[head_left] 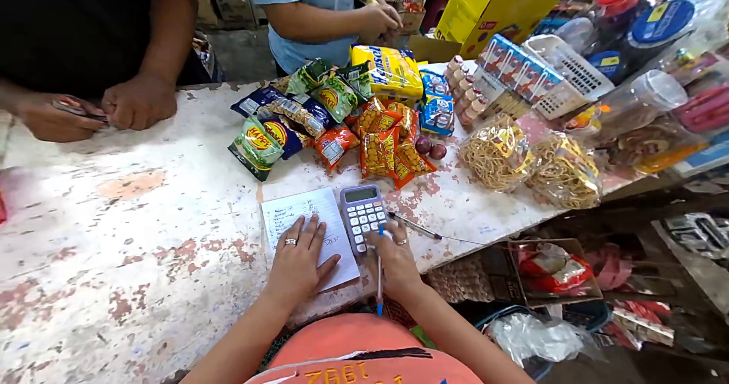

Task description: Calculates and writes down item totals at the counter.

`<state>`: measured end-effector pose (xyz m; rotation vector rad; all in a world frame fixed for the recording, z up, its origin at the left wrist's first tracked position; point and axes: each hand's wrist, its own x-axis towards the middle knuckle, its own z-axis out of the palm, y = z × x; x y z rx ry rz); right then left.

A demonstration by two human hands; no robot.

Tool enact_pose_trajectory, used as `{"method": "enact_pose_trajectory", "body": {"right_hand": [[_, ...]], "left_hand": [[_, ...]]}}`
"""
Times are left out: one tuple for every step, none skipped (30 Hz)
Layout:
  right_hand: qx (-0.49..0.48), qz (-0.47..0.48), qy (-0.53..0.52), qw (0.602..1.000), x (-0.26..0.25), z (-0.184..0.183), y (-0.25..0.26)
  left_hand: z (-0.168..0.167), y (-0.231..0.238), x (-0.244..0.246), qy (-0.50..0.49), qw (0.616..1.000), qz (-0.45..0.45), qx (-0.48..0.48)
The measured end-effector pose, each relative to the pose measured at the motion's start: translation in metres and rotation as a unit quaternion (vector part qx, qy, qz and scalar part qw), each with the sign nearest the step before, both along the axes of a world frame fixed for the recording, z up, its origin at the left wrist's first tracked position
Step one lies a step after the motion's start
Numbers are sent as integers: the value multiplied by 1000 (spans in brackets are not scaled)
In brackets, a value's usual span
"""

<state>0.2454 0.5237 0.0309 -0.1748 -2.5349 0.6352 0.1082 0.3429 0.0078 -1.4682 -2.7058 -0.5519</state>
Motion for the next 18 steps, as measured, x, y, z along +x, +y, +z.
{"method": "enact_pose_trajectory", "body": {"right_hand": [[5,16,-5,1000,3,-2,-6],[13,26,-12,1000,7,-4,-8],[12,25,-11,1000,11,-3,-8],[7,18,-5,1000,16,-2,-6],[6,8,-2,1000,22,-2,-3],[6,3,-5,1000,27,-3,-2],[6,2,-12,1000,30,-4,0],[11,2,-19,1000,30,-3,0],[15,0,-21,1000,26,-2,1],[16,-1,-19,1000,19,1,1],[10,-2,-22,1000,11,4,1],[1,-4,-38,999,2,6,2],[-10,-7,-58,998,-5,8,4],[-21,-13,-67,997,-9,10,7],[-25,-26,-59,998,-8,11,11],[-18,-47,-40,998,-4,11,16],[-10,-65,-23,998,2,9,22],[-5,-76,-20,997,8,7,28]], "left_hand": [[1,-1,0,-3,1000,-5,-2],[1,-1,1,-4,1000,-9,-5],[2,0,1,-6,1000,-12,-10],[2,0,2,-7,1000,-13,-16],[2,0,3,-7,1000,-14,-17],[1,-1,3,-4,1000,-14,-16],[0,-1,4,-3,1000,-13,-15],[0,-1,3,-3,1000,-13,-14],[1,0,3,-4,1000,-12,-14],[3,0,3,-4,1000,-12,-16],[5,0,4,-3,1000,-12,-20],[6,1,5,-3,1000,-12,-27],[7,1,6,-4,999,-12,-34],[7,0,5,-3,999,-12,-40],[7,0,5,2,999,-13,-41],[6,0,4,9,999,-13,-37],[4,-1,4,16,999,-13,-30],[1,-2,4,23,999,-13,-24]]}}
